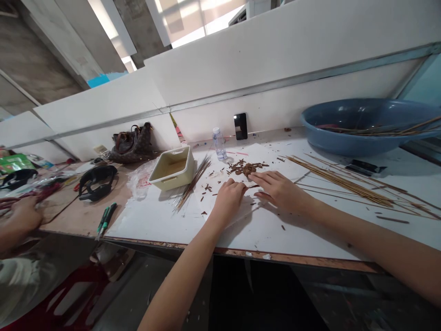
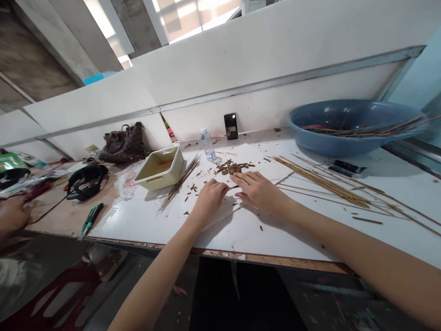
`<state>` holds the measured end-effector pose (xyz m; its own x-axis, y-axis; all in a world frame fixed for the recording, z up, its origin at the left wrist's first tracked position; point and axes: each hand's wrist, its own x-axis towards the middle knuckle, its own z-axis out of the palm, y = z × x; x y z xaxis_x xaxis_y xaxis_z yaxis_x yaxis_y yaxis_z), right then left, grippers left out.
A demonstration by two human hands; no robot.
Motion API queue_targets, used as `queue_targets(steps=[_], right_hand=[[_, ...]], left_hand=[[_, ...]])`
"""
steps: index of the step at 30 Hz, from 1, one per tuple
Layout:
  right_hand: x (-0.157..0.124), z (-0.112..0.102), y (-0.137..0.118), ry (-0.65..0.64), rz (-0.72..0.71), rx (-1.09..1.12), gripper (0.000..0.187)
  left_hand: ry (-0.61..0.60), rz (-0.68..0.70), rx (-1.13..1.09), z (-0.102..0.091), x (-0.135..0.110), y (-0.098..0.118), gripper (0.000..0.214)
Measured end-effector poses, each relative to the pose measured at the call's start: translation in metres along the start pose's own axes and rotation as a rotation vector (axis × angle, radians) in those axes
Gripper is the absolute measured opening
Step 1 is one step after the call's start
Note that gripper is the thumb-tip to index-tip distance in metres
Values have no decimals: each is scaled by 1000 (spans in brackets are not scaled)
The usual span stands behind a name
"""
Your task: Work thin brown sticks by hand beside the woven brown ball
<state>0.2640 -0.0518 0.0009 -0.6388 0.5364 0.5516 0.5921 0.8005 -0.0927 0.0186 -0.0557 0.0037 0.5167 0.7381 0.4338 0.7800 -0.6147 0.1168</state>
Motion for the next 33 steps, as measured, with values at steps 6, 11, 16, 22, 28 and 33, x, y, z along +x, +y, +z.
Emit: queue_targets(steps=[6,11,16,22,28,33], right_hand=[[1,-7,-18,-49,33,266,22],[-1,9,-20,-214,61,251,17],[9,28,3,-139,154,58,12],[33,33,2,-60,17,4,22],[39,45,-6,-41,59,16,20],[26,47,13,131,96,174,38]], left_hand=[[178,-220,19,-5,-2,-11,21],[227,-269,-13,-6,-2,-16,18],[249,-282,-4,-5,-4,-19,18],[374,-346,-4,-9,-8,-23,14],[419,-303,-36,-12,-7,-19,13],[421,-307,-63,-12,-6,-19,13]])
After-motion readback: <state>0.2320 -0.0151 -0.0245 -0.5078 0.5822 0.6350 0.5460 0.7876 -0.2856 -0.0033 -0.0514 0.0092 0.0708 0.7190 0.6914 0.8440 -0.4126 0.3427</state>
